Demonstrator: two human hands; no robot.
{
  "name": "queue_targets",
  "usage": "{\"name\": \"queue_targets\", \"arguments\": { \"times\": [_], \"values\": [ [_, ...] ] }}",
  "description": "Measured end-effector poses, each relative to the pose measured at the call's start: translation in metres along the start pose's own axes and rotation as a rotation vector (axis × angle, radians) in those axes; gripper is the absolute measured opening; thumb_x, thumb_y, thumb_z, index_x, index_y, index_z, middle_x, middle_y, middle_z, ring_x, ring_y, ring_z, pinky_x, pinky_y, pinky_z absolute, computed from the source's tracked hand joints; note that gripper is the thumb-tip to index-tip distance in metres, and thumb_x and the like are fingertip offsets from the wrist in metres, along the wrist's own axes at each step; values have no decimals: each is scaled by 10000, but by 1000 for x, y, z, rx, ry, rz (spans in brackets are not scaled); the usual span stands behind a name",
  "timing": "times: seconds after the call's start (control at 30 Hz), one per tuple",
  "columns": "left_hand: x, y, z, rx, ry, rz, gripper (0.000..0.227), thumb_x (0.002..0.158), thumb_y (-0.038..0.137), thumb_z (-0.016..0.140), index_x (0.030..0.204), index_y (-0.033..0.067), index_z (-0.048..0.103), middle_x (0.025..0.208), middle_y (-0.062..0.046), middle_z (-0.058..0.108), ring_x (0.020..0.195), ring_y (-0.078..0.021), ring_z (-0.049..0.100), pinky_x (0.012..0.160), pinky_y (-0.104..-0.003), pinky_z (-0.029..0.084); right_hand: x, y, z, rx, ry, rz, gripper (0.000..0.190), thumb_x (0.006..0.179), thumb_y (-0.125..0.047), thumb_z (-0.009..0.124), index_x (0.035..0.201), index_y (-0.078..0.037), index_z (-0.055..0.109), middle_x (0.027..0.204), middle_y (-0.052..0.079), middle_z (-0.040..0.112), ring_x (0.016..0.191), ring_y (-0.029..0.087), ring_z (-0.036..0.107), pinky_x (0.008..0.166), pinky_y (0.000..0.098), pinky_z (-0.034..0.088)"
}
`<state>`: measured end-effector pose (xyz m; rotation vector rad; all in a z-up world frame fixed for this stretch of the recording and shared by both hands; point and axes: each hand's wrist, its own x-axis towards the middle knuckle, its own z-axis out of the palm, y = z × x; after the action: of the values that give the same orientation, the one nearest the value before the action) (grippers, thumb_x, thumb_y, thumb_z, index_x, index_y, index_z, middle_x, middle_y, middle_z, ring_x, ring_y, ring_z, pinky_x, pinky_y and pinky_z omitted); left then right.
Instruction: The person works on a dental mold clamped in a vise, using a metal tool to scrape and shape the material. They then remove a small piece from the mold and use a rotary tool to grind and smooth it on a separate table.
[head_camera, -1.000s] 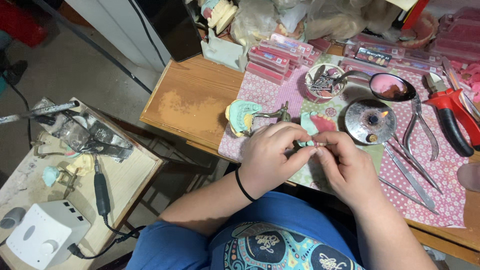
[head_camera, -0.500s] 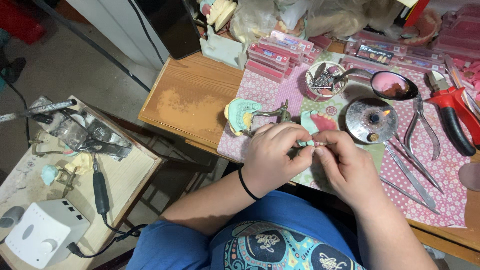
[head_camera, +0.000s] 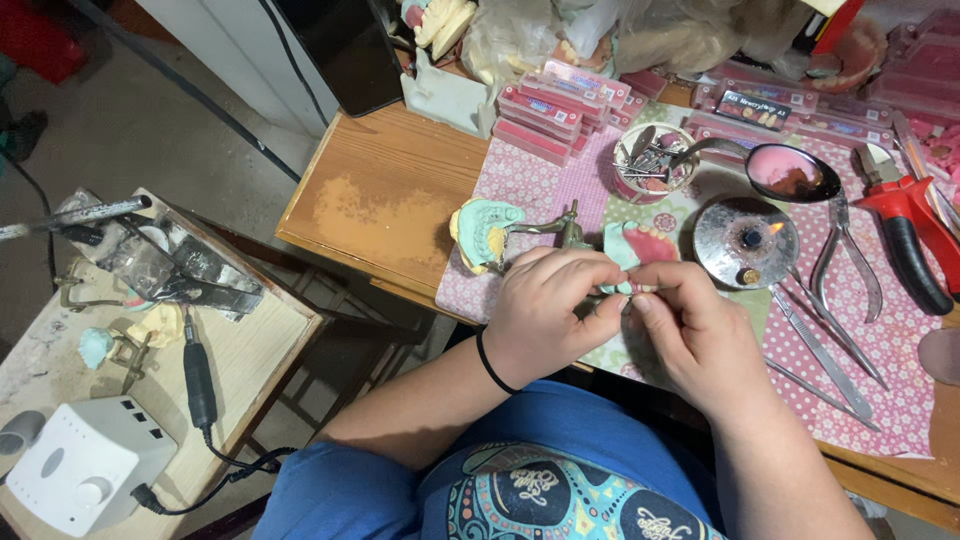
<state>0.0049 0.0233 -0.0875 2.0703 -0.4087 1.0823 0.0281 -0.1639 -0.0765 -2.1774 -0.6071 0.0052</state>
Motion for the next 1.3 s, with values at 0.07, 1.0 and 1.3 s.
{"name": "queue_targets", "arguments": {
  "times": [0.07, 1.0, 1.3],
  "values": [
    [3, 3, -2, -5, -9, 1, 115, 893, 202, 743, 969, 141, 682, 877, 34, 694, 714, -164, 677, 742, -314, 558, 0, -1, -1, 18, -10, 23, 196, 996, -163, 665, 1185, -205, 698, 752, 89, 772, 753, 357, 740, 703, 487, 566],
    [4, -6, 5, 90, 9, 112, 144, 826, 142, 732, 951, 136, 661, 873, 10, 645, 802, -185, 694, 767, -315, 562, 3, 4, -2, 4, -5, -19, 153, 1032, -170, 618, 1150, -171, 715, 846, 102, 763, 842, 383, 747, 737, 493, 572],
    [5, -9, -1, 1, -105, 100, 135, 901, 174, 760, 1021, 118, 731, 932, -24, 723, 862, -236, 730, 808, -377, 588, 3, -4, -6, -11, 16, -36, 367, 976, -133, 632, 1336, -163, 569, 895, 96, 789, 832, 393, 752, 741, 522, 587]
  ]
}}
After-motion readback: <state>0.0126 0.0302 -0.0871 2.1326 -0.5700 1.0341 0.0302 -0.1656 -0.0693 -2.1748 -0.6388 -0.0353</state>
